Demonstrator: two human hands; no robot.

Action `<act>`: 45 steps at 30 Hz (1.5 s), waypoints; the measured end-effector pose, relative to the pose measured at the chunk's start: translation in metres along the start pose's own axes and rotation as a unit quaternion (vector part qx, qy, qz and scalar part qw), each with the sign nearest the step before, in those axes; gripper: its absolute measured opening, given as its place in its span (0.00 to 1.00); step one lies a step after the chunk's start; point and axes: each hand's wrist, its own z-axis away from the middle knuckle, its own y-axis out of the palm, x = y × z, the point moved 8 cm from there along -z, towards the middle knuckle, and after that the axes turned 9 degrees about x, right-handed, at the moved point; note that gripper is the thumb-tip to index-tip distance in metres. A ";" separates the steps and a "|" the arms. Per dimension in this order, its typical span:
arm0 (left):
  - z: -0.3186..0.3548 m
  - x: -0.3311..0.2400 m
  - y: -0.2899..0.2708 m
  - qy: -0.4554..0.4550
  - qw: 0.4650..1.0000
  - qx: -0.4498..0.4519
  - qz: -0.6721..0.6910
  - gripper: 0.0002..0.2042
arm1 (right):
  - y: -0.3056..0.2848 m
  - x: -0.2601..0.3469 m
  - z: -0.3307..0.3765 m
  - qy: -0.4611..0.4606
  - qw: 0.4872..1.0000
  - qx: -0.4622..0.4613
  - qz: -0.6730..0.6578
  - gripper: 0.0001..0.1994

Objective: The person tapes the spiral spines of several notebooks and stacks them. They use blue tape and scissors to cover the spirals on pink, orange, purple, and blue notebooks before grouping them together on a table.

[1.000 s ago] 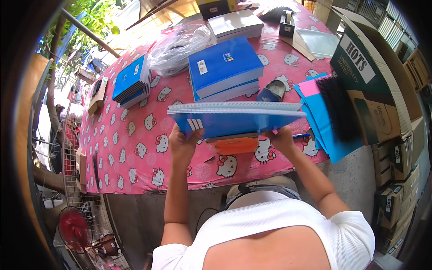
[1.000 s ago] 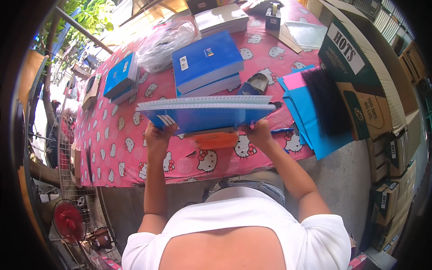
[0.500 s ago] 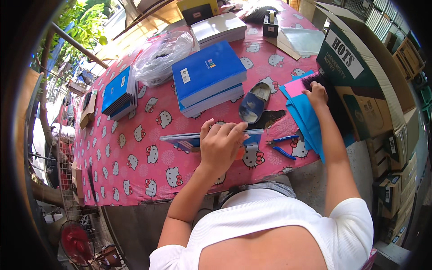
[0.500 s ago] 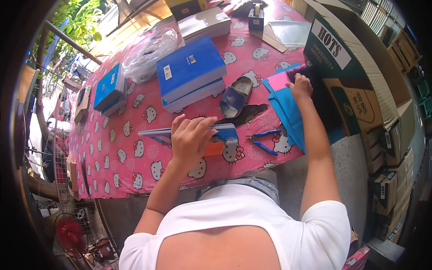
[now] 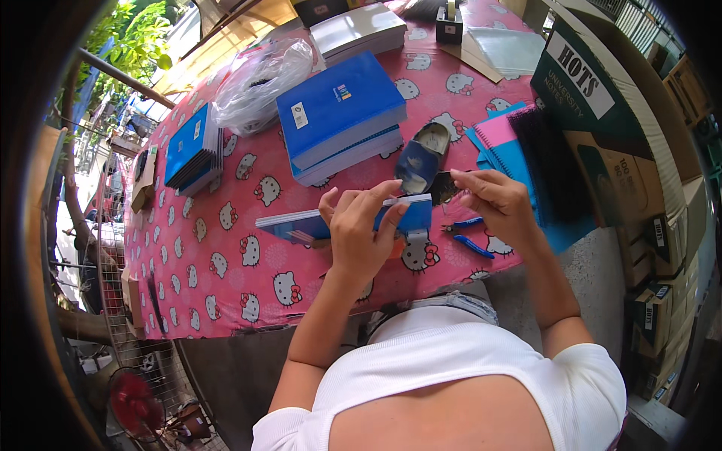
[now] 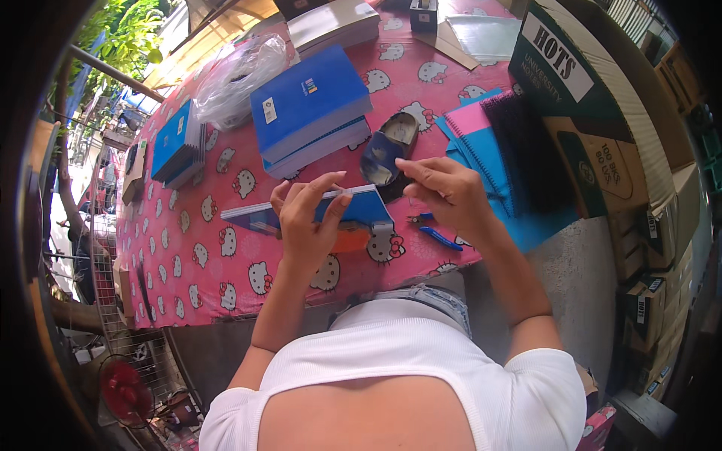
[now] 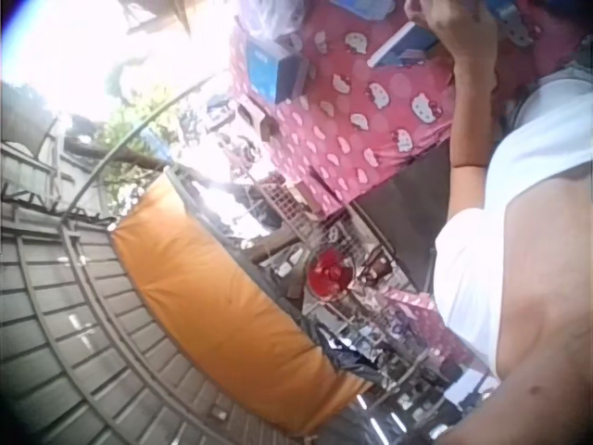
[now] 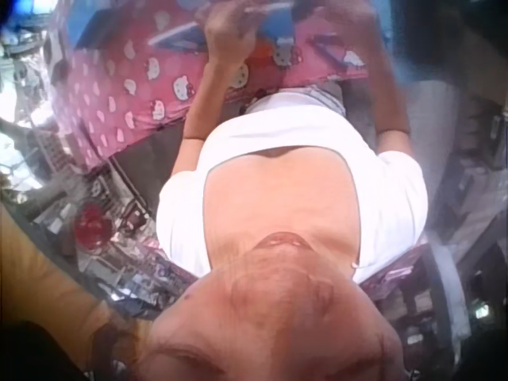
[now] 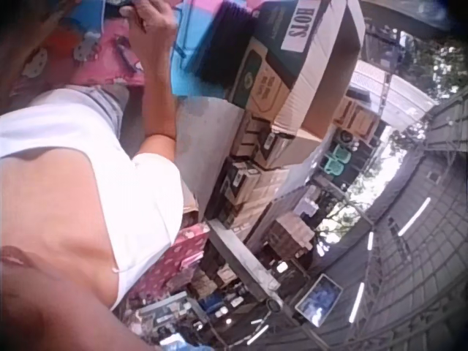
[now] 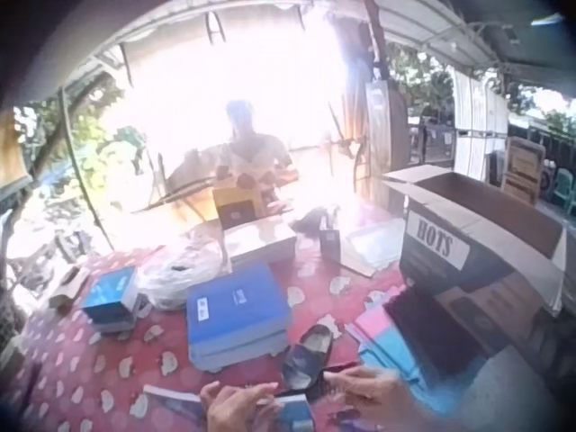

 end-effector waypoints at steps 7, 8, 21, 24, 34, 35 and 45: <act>0.007 -0.010 -0.002 0.026 0.999 -0.021 0.026 0.07 | 0.002 0.027 -0.005 -0.002 0.999 0.016 0.043 0.12; 0.010 -0.011 -0.003 0.030 0.999 -0.019 0.029 0.07 | 0.004 0.027 -0.006 -0.006 0.999 0.028 0.046 0.12; 0.017 -0.014 -0.006 0.016 0.999 -0.031 0.030 0.08 | 0.026 0.016 -0.017 0.027 0.981 0.135 -0.135 0.11; 0.018 -0.015 -0.004 0.016 0.999 -0.036 0.025 0.08 | 0.024 0.019 -0.020 0.034 0.978 0.173 -0.115 0.11; 0.017 -0.012 -0.004 -0.004 0.999 -0.033 0.016 0.09 | 0.031 0.022 -0.015 0.086 0.973 0.210 -0.045 0.09; 0.017 -0.013 -0.004 -0.002 0.999 -0.039 0.002 0.10 | 0.029 0.029 -0.015 0.072 0.979 0.188 -0.024 0.09; 0.025 -0.009 -0.004 -0.005 0.999 -0.028 -0.016 0.10 | 0.029 0.063 -0.008 -0.077 0.977 0.078 0.185 0.11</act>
